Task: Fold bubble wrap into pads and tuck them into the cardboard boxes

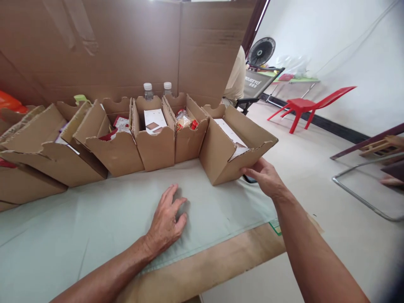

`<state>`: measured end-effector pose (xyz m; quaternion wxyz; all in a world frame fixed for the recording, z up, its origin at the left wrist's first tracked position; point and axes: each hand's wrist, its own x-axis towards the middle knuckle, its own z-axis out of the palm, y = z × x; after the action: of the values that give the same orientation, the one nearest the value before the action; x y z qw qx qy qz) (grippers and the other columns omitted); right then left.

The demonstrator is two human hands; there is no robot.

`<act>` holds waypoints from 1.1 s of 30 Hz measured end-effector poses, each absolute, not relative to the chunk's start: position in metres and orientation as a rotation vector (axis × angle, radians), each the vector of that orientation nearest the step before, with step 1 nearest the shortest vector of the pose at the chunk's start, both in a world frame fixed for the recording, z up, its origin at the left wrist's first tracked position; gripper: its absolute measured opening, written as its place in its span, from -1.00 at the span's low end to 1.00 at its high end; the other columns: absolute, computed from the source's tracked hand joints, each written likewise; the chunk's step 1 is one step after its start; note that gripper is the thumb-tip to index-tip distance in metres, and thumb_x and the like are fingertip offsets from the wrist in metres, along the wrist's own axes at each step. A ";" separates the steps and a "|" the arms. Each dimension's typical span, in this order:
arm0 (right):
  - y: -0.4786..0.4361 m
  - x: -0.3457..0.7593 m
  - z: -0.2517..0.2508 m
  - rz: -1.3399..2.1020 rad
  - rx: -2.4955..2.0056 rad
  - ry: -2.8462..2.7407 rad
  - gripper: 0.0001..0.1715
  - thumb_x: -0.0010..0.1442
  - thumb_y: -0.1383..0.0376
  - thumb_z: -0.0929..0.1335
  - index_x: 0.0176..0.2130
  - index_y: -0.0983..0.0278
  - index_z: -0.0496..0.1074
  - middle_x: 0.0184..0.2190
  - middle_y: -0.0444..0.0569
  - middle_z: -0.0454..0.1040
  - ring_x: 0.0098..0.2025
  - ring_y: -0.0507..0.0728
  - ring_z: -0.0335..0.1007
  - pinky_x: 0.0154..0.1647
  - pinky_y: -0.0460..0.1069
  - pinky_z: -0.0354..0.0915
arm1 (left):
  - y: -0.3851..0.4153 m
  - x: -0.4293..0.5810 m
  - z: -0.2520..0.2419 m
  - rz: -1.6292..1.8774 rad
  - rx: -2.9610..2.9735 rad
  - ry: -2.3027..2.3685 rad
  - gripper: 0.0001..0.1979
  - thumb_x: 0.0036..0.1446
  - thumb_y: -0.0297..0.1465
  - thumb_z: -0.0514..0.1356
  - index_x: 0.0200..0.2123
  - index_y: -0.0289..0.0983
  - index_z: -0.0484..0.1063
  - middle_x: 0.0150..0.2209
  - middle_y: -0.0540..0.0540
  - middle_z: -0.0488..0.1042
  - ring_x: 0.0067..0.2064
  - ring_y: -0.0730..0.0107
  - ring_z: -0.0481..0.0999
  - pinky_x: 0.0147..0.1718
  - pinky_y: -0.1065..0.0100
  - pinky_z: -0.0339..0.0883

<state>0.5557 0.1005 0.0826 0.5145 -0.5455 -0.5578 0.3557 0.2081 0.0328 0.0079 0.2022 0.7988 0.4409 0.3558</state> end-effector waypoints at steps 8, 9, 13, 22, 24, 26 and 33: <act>0.154 0.548 0.076 0.726 -1.227 -1.386 -0.26 -0.01 -0.08 0.59 0.07 0.17 0.51 0.09 0.03 0.61 0.16 0.32 0.50 0.23 0.21 0.41 | 0.033 0.207 0.008 0.971 2.191 1.204 -0.62 0.14 -0.55 0.16 0.01 -0.26 0.56 0.38 -0.39 0.32 0.46 -0.29 0.21 0.19 -0.30 0.45; 0.161 0.547 0.074 0.704 -1.235 -1.381 -0.28 0.00 -0.07 0.59 0.06 0.18 0.51 0.07 0.02 0.62 0.13 0.31 0.52 0.22 0.20 0.42 | 0.034 0.207 0.009 0.973 2.201 1.200 -0.63 0.14 -0.55 0.16 0.01 -0.27 0.57 0.37 -0.39 0.34 0.45 -0.29 0.22 0.20 -0.30 0.44; 0.185 0.540 0.069 0.616 -1.284 -1.364 -0.41 0.02 0.02 0.55 0.00 0.19 0.50 -0.01 -0.01 0.63 0.06 0.27 0.54 0.18 0.18 0.43 | 0.034 0.207 0.010 0.986 2.227 1.206 -0.64 0.13 -0.55 0.17 -0.02 -0.29 0.58 0.33 -0.41 0.38 0.44 -0.29 0.26 0.23 -0.30 0.41; 0.201 0.533 0.066 0.443 -1.541 -1.333 -0.63 0.06 0.11 0.45 -0.18 0.28 0.55 -0.23 0.05 0.66 -0.09 0.28 0.57 0.10 0.25 0.45 | 0.034 0.208 0.013 0.964 2.184 1.191 -0.65 0.09 -0.58 0.19 -0.06 -0.29 0.59 0.32 -0.39 0.41 0.43 -0.27 0.26 0.27 -0.28 0.35; 0.195 0.530 0.073 0.379 -1.583 -1.324 -0.63 0.04 0.12 0.47 -0.19 0.29 0.56 -0.23 0.07 0.66 -0.10 0.29 0.57 0.07 0.25 0.46 | 0.034 0.208 0.013 0.971 2.160 1.190 -0.65 0.08 -0.58 0.19 -0.06 -0.28 0.59 0.32 -0.39 0.40 0.44 -0.26 0.26 0.28 -0.29 0.35; 0.183 0.523 0.085 0.283 -1.600 -1.291 -0.58 0.05 0.11 0.46 -0.13 0.29 0.56 -0.18 0.10 0.65 -0.08 0.29 0.56 0.08 0.26 0.46 | 0.034 0.208 0.013 0.979 2.142 1.195 -0.64 0.07 -0.59 0.19 -0.07 -0.27 0.59 0.32 -0.38 0.40 0.44 -0.26 0.25 0.28 -0.30 0.34; 0.160 0.440 0.149 0.096 -1.428 -1.693 -0.34 0.24 0.18 0.37 0.30 0.14 0.38 -0.28 -0.10 0.62 -0.34 0.15 0.51 -0.15 0.08 0.45 | 0.036 0.208 0.013 0.987 2.135 1.170 -0.63 0.05 -0.61 0.20 -0.08 -0.28 0.59 0.30 -0.39 0.42 0.42 -0.26 0.27 0.28 -0.32 0.33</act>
<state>0.4396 0.1599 0.1489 0.4460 -0.5764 -0.6836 0.0388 0.2082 0.0364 0.0130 0.2547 0.7859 0.4306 0.3633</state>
